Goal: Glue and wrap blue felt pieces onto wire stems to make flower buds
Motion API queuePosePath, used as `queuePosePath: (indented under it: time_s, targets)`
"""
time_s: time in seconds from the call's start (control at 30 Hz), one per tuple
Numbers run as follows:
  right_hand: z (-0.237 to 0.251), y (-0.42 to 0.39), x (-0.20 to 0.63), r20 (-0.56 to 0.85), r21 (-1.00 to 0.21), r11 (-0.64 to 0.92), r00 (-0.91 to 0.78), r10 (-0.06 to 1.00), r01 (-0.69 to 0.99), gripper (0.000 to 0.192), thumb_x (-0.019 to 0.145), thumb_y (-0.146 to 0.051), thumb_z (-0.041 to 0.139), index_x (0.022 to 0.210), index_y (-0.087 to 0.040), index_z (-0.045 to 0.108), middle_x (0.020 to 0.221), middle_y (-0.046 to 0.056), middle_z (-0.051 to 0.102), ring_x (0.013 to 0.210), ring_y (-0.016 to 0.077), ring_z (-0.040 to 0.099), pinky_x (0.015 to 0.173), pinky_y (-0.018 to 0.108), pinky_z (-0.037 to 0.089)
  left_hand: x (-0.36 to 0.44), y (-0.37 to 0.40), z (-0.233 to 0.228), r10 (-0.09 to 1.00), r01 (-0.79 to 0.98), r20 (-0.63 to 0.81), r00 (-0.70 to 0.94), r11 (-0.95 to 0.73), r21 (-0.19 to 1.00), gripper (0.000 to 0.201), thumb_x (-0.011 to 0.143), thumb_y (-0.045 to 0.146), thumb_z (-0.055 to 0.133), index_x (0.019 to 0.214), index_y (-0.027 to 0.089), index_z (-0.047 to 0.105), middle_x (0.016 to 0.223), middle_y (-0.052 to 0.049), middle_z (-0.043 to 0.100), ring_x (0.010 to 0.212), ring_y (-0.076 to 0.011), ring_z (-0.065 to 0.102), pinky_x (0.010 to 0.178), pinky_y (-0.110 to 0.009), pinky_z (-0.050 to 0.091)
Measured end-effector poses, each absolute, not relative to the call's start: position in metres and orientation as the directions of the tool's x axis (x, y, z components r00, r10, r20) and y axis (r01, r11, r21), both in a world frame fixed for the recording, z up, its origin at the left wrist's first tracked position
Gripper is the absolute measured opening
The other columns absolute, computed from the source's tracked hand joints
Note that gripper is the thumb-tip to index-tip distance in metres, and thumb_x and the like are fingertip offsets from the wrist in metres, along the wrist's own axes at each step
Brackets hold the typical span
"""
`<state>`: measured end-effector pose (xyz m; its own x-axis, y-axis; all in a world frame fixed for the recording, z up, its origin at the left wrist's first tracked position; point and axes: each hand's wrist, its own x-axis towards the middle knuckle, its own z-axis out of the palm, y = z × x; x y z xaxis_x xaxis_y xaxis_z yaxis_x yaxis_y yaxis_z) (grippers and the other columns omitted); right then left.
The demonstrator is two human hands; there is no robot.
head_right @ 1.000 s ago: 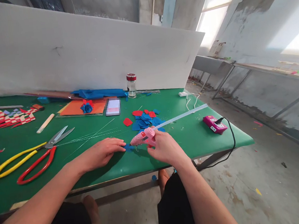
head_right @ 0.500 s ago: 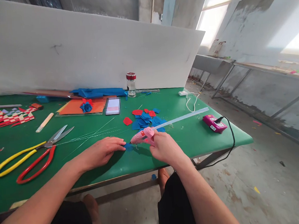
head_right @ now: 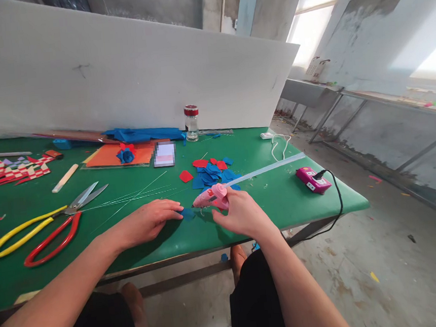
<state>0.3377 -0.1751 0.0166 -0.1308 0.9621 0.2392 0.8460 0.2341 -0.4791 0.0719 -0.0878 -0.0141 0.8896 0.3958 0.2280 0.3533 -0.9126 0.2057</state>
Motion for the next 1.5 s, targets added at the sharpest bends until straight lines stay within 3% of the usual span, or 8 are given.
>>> queuePosePath:
  time_s: [0.27, 0.47, 0.6, 0.8, 1.03, 1.17, 1.33, 1.5]
  targets:
    - [0.026, -0.180, 0.361, -0.026, -0.842, 0.101, -0.227, 0.973, 0.530, 0.029, 0.091, -0.043, 0.050, 0.089, -0.016, 0.060, 0.065, 0.000, 0.057, 0.055, 0.0124, 0.053, 0.048, 0.023, 0.038, 0.071, -0.089, -0.009, 0.387, 0.351, 0.233, 0.892, -0.918, 0.181, 0.048, 0.078, -0.004, 0.043, 0.109, 0.023, 0.069, 0.121, -0.004, 0.069, 0.116, -0.0194, 0.062, 0.098, -0.035, 0.052]
    - [0.033, -0.184, 0.368, -0.041, -0.928, 0.066, -0.278, 0.960, 0.366, 0.050, 0.094, -0.053, 0.049, 0.128, -0.017, 0.054, 0.067, 0.000, 0.060, 0.061, 0.0158, 0.066, 0.049, 0.022, 0.044, 0.068, -0.088, -0.008, 0.403, 0.354, 0.229, 0.886, -0.907, 0.227, 0.046, 0.080, -0.001, 0.043, 0.109, 0.022, 0.069, 0.123, -0.003, 0.069, 0.118, -0.0184, 0.061, 0.100, -0.034, 0.051]
    - [0.035, -0.183, 0.365, -0.001, -0.924, 0.097, -0.256, 0.967, 0.370, 0.049, 0.096, -0.055, 0.044, 0.122, -0.017, 0.060, 0.049, -0.005, 0.049, 0.044, 0.0118, 0.051, 0.048, 0.025, 0.044, 0.066, -0.086, -0.003, 0.417, 0.369, 0.238, 0.877, -0.902, 0.222, 0.045, 0.079, -0.002, 0.043, 0.106, 0.023, 0.070, 0.122, -0.002, 0.069, 0.116, -0.0186, 0.062, 0.099, -0.035, 0.050]
    - [0.030, -0.182, 0.362, -0.026, -0.914, 0.072, -0.235, 0.972, 0.400, 0.046, 0.091, -0.055, 0.054, 0.119, -0.018, 0.061, 0.085, 0.004, 0.066, 0.047, 0.0077, 0.044, 0.044, 0.022, 0.039, 0.064, -0.088, -0.002, 0.425, 0.380, 0.201, 0.883, -0.897, 0.227, 0.048, 0.079, -0.004, 0.044, 0.108, 0.025, 0.070, 0.119, -0.001, 0.070, 0.113, -0.0175, 0.062, 0.098, -0.033, 0.050]
    - [0.047, -0.173, 0.357, -0.056, -0.853, 0.104, -0.289, 0.956, 0.511, 0.037, 0.092, -0.050, 0.053, 0.108, -0.019, 0.064, 0.092, 0.004, 0.066, 0.051, 0.0084, 0.048, 0.043, 0.022, 0.039, 0.066, -0.088, -0.010, 0.406, 0.357, 0.215, 0.888, -0.905, 0.230, 0.045, 0.080, -0.003, 0.045, 0.106, 0.024, 0.070, 0.118, -0.003, 0.070, 0.112, -0.0194, 0.061, 0.096, -0.036, 0.050]
    - [0.072, -0.166, 0.353, 0.050, -0.819, 0.292, -0.446, 0.893, 0.494, 0.034, 0.093, -0.046, 0.053, 0.115, -0.024, 0.065, 0.112, 0.004, 0.065, 0.078, 0.0147, 0.061, 0.062, 0.025, 0.047, 0.066, -0.088, -0.011, 0.417, 0.369, 0.210, 0.884, -0.900, 0.233, 0.043, 0.080, -0.001, 0.047, 0.104, 0.025, 0.071, 0.116, -0.002, 0.071, 0.111, -0.0200, 0.062, 0.094, -0.036, 0.050]
    - [0.075, -0.156, 0.359, -0.169, -0.795, -0.078, -0.096, 0.981, 0.601, 0.035, 0.080, -0.050, 0.067, 0.085, -0.016, 0.065, 0.057, -0.002, 0.052, 0.052, 0.0120, 0.048, 0.047, 0.023, 0.036, 0.063, -0.089, -0.010, 0.430, 0.376, 0.218, 0.876, -0.892, 0.250, 0.043, 0.079, -0.002, 0.049, 0.104, 0.025, 0.071, 0.116, -0.001, 0.071, 0.111, -0.0202, 0.062, 0.094, -0.036, 0.049]
    - [0.068, -0.154, 0.357, -0.286, -0.816, -0.137, -0.187, 0.940, 0.561, 0.032, 0.076, -0.046, 0.072, 0.084, -0.016, 0.063, 0.053, -0.005, 0.045, 0.048, 0.0089, 0.040, 0.044, 0.022, 0.030, 0.062, -0.090, -0.011, 0.426, 0.370, 0.222, 0.877, -0.894, 0.254, 0.042, 0.081, -0.001, 0.048, 0.104, 0.025, 0.071, 0.116, -0.001, 0.071, 0.110, -0.0204, 0.062, 0.093, -0.036, 0.049]
